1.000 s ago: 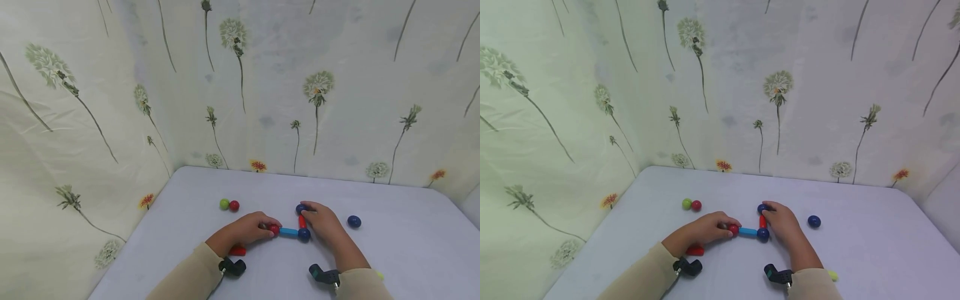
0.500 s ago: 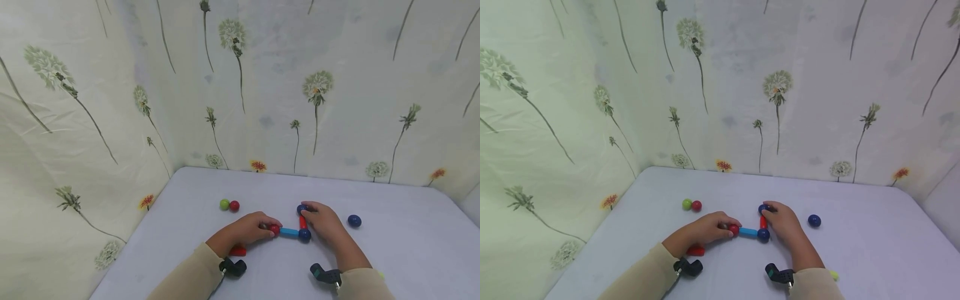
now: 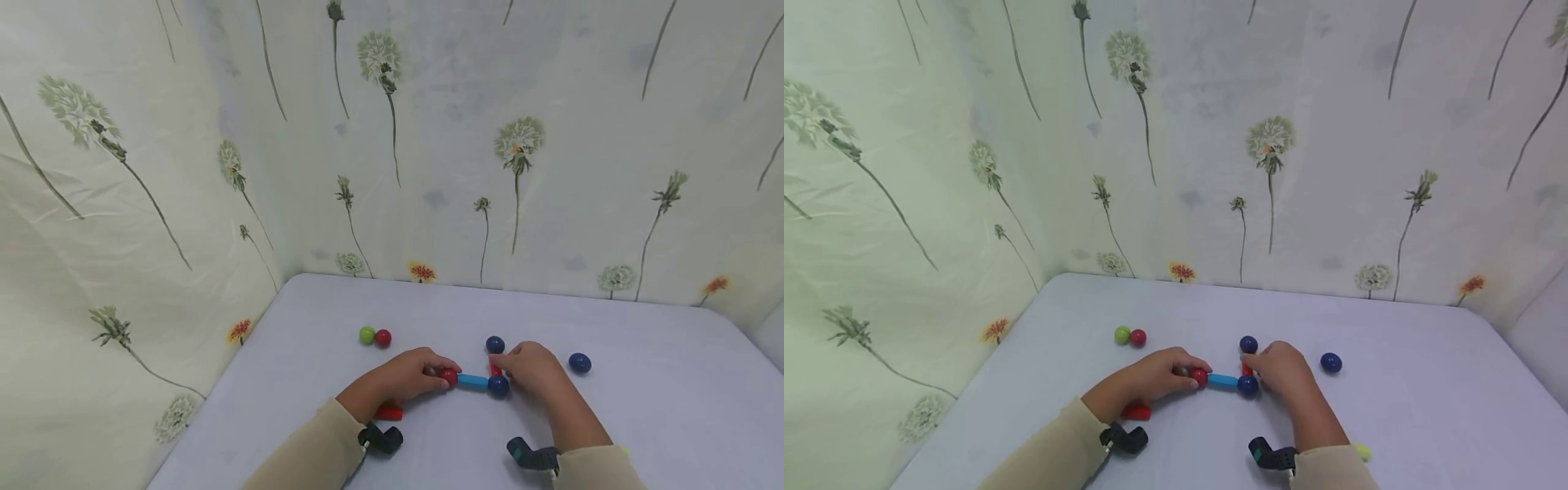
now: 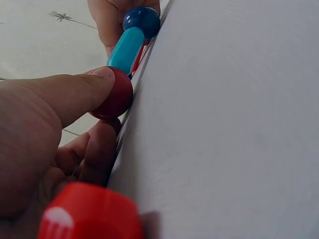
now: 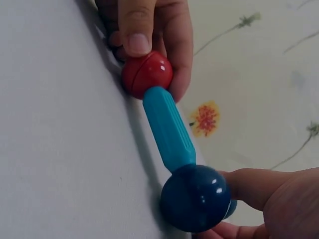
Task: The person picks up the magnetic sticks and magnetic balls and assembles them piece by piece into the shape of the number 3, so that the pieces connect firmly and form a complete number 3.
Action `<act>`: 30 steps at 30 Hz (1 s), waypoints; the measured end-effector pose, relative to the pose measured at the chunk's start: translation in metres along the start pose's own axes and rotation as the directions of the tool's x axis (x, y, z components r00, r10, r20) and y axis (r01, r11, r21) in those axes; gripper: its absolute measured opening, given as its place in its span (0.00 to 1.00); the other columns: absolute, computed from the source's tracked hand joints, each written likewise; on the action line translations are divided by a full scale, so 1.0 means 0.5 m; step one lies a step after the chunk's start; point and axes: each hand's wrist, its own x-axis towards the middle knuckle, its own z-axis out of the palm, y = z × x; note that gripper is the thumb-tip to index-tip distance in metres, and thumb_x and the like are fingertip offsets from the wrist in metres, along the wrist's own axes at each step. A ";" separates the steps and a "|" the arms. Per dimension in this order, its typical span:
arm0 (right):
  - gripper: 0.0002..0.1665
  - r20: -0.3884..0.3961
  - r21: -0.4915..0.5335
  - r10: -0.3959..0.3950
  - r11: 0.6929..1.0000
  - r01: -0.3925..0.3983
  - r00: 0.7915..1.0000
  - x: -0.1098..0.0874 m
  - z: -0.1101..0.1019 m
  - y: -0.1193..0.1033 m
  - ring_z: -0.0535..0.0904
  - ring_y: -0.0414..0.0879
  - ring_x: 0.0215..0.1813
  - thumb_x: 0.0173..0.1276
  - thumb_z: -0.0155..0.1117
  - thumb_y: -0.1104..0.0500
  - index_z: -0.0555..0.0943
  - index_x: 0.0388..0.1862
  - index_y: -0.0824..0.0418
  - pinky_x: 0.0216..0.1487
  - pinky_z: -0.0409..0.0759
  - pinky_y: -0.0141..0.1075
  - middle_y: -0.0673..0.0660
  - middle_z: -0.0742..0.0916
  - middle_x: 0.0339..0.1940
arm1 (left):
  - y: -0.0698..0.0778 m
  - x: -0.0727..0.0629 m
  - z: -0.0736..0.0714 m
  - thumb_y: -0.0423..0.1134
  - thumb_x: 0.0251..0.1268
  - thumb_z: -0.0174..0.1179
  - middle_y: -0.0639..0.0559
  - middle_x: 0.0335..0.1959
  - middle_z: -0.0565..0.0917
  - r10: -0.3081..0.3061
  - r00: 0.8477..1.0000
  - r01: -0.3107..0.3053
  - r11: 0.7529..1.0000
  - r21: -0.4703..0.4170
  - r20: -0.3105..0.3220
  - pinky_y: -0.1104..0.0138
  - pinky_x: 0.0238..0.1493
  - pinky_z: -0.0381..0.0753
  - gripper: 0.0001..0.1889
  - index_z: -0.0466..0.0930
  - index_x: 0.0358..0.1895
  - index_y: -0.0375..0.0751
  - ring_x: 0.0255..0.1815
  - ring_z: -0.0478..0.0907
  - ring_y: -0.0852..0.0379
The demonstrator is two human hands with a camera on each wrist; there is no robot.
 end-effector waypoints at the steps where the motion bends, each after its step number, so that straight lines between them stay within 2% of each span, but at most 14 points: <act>1: 0.27 0.008 -0.010 0.000 1.000 0.000 1.000 -0.006 -0.001 -0.004 0.77 0.51 0.35 0.72 0.67 0.42 0.83 0.44 0.68 0.33 0.75 0.37 0.59 0.82 0.29 | 0.000 0.000 0.000 0.46 0.72 0.68 0.67 0.49 0.79 0.002 1.000 -0.002 1.000 -0.001 0.001 0.66 0.52 0.77 0.18 0.85 0.57 0.79 0.50 0.74 0.65; 4: 0.26 0.013 -0.024 -0.006 1.000 0.006 1.000 -0.019 0.000 -0.012 0.77 0.51 0.36 0.71 0.68 0.44 0.84 0.42 0.69 0.33 0.75 0.37 0.59 0.82 0.30 | 0.000 0.001 0.001 0.46 0.72 0.68 0.68 0.49 0.79 0.003 1.000 -0.003 1.000 0.003 0.005 0.66 0.52 0.77 0.18 0.84 0.57 0.80 0.50 0.74 0.65; 9: 0.27 0.005 -0.030 -0.006 1.000 0.007 1.000 -0.025 0.007 -0.018 0.78 0.53 0.40 0.71 0.69 0.47 0.83 0.48 0.72 0.35 0.77 0.38 0.61 0.82 0.34 | 0.001 0.000 0.001 0.47 0.72 0.68 0.68 0.49 0.79 -0.003 1.000 0.003 1.000 0.017 0.007 0.66 0.52 0.78 0.18 0.84 0.57 0.80 0.50 0.74 0.65; 16: 0.25 0.001 -0.008 -0.003 1.000 0.003 1.000 -0.026 0.010 -0.022 0.78 0.55 0.42 0.71 0.68 0.49 0.81 0.49 0.72 0.36 0.78 0.38 0.63 0.83 0.37 | 0.000 -0.001 0.000 0.47 0.72 0.68 0.67 0.50 0.79 -0.011 1.000 0.011 1.000 0.022 0.003 0.65 0.53 0.78 0.18 0.84 0.57 0.81 0.50 0.74 0.64; 26: 0.24 0.008 0.003 0.006 1.000 -0.006 1.000 -0.021 0.011 -0.019 0.77 0.55 0.42 0.71 0.66 0.49 0.81 0.49 0.71 0.35 0.78 0.37 0.63 0.83 0.37 | -0.001 0.001 0.003 0.46 0.72 0.68 0.67 0.50 0.79 -0.012 1.000 0.012 1.000 0.018 0.002 0.63 0.55 0.79 0.19 0.84 0.57 0.82 0.52 0.74 0.64; 30: 0.27 -0.005 0.033 0.003 0.999 -0.002 1.000 -0.018 0.005 -0.010 0.78 0.54 0.41 0.74 0.62 0.46 0.80 0.53 0.71 0.35 0.78 0.38 0.62 0.83 0.37 | 0.001 0.000 0.002 0.45 0.72 0.69 0.67 0.50 0.79 -0.013 1.000 0.013 1.000 0.010 0.000 0.63 0.56 0.79 0.19 0.84 0.57 0.81 0.52 0.74 0.64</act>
